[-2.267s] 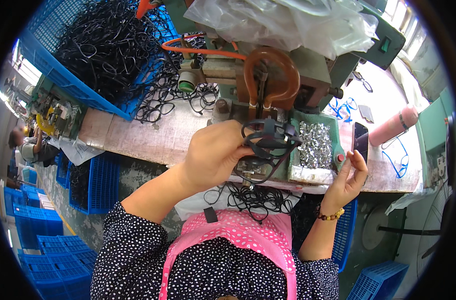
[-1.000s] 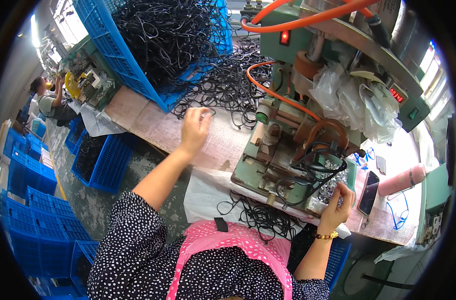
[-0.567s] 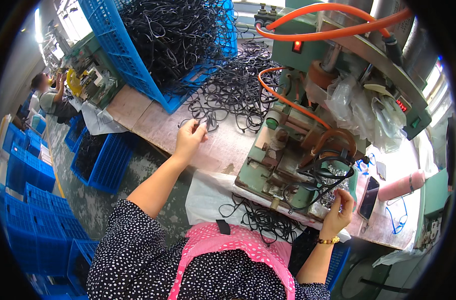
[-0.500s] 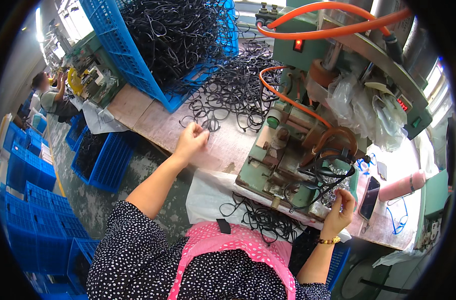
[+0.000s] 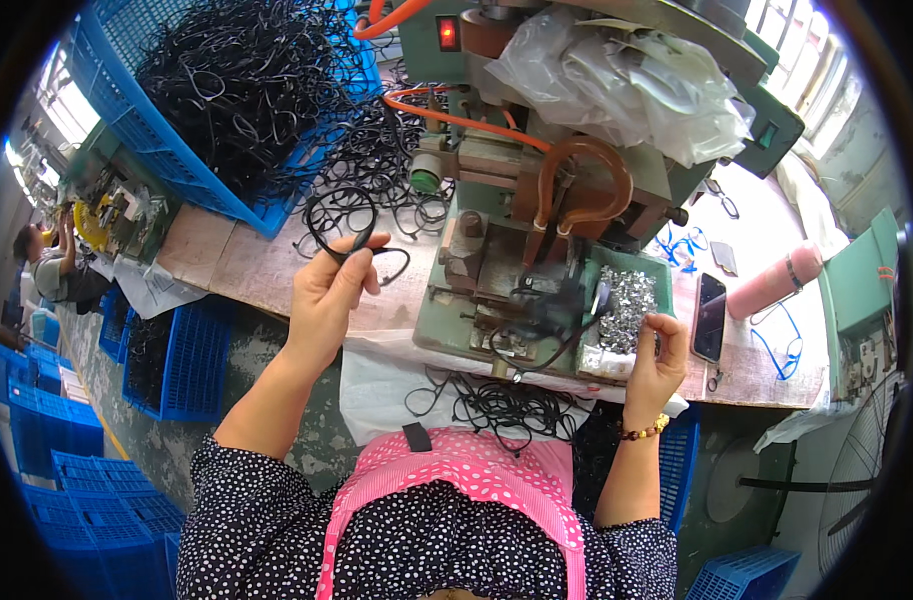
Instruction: The person repeatedly picks black cable loops from a pile, inserts each into a press machine, and adds small metal components from a tray before releasing the finished unit. The process is repeated continuously throughout the clip.
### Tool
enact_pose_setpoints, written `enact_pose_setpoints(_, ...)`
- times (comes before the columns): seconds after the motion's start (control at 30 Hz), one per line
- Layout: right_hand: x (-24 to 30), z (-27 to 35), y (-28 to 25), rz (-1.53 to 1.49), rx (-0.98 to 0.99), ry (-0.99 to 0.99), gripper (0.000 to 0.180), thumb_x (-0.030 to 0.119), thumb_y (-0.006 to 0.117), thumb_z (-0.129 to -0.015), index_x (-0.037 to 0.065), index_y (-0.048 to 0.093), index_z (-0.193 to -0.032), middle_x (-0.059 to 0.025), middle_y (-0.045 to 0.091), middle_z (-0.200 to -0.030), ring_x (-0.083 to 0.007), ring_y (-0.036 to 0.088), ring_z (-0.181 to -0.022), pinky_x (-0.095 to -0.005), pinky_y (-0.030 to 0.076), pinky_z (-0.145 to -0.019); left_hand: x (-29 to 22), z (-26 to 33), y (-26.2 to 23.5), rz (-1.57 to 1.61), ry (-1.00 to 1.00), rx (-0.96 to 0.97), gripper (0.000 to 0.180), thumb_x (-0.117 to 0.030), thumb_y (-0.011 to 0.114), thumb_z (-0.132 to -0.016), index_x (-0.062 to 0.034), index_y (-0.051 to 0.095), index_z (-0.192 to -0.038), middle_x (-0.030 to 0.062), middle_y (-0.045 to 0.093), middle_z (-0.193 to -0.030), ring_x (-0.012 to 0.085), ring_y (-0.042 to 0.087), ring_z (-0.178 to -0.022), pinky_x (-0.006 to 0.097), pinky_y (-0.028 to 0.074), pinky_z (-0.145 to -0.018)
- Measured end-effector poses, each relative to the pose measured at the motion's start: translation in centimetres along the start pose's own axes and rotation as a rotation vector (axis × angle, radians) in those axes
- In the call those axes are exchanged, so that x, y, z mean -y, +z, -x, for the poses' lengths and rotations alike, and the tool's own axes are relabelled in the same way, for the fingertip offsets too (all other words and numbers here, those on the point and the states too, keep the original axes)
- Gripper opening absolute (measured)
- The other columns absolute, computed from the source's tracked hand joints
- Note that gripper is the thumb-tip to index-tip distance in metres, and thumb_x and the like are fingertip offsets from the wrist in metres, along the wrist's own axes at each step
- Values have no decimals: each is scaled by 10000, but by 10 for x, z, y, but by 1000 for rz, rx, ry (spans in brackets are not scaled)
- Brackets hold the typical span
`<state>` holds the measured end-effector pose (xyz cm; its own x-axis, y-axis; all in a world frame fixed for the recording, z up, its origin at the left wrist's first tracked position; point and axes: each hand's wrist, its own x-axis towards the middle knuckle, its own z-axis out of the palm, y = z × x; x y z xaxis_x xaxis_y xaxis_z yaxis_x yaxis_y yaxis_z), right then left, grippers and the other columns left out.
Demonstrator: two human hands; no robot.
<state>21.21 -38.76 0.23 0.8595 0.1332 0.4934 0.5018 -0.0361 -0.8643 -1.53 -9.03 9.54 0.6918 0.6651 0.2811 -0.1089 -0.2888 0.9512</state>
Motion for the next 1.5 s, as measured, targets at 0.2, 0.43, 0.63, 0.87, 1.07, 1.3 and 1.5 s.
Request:
enact_pose_setpoints(0.2, 26, -6, 8, -126, 31, 7, 153, -107, 597, -890, 23, 573, -969, -11, 545, -946, -103, 533, -892, -238, 447, -831, -27, 6, 20, 107, 115, 95, 291, -205, 475, -1060, 8, 551, -1244, 8, 570, -775, 52, 477, -667, 193, 366, -597)
enact_pose_setpoints(0.43, 78, -6, 51, -329, 219, 2, 186, -117, 588, -867, 6, 587, -1007, -39, 577, -1009, -126, 546, -964, -251, 436, -875, -47, -3, 44, 266, 250, 102, 217, -165, 495, -1048, -5, 498, -1195, 59, 609, -853, 74, 522, -714, 211, 422, -637)
enact_pose_setpoints(0.63, 106, 1, 97, -513, 333, 122, 458, -97, 648, -852, 2, 474, -1264, -56, 593, -1058, -129, 556, -1010, -260, 444, -908, -58, -27, 61, 302, 245, -24, 171, -100, 610, -982, -6, 570, -1119, 72, 682, -919, 90, 604, -759, 223, 472, -665)
enact_pose_setpoints(0.87, 115, -3, 106, -670, 341, 244, 504, -84, 661, -859, -6, 436, -1303, -70, 612, -1069, -133, 562, -1018, -261, 461, -896, -53, -22, 62, 252, 296, 0, 149, -62, 587, -983, 3, 564, -1115, 80, 679, -903, 90, 599, -755, 227, 481, -693)
enact_pose_setpoints(1.07, 113, -5, 102, -557, 392, 230, 499, -80, 647, -865, -15, 424, -1306, -76, 625, -1067, -132, 565, -1004, -262, 461, -894, -63, -15, 68, 141, 411, 70, 173, -86, 528, -1016, 34, 562, -1136, 76, 661, -943, 105, 622, -785, 235, 500, -692)
enact_pose_setpoints(1.3, 114, -7, 100, -479, 407, 143, 501, -87, 635, -857, -18, 415, -1301, -82, 631, -1060, -135, 571, -990, -266, 457, -891, -58, -42, 60, 306, 375, 66, 189, -140, 540, -1031, 3, 583, -1147, 76, 679, -1032, 98, 628, -816, 226, 491, -673)
enact_pose_setpoints(1.5, 119, -20, 87, -633, 474, 348, 551, -70, 618, -847, -58, 377, -1343, -96, 634, -1011, -145, 586, -1019, -273, 433, -957, -63, -29, 61, 232, 341, 63, 177, -95, 532, -1014, 17, 582, -1142, 72, 682, -998, 95, 625, -805, 237, 498, -684)
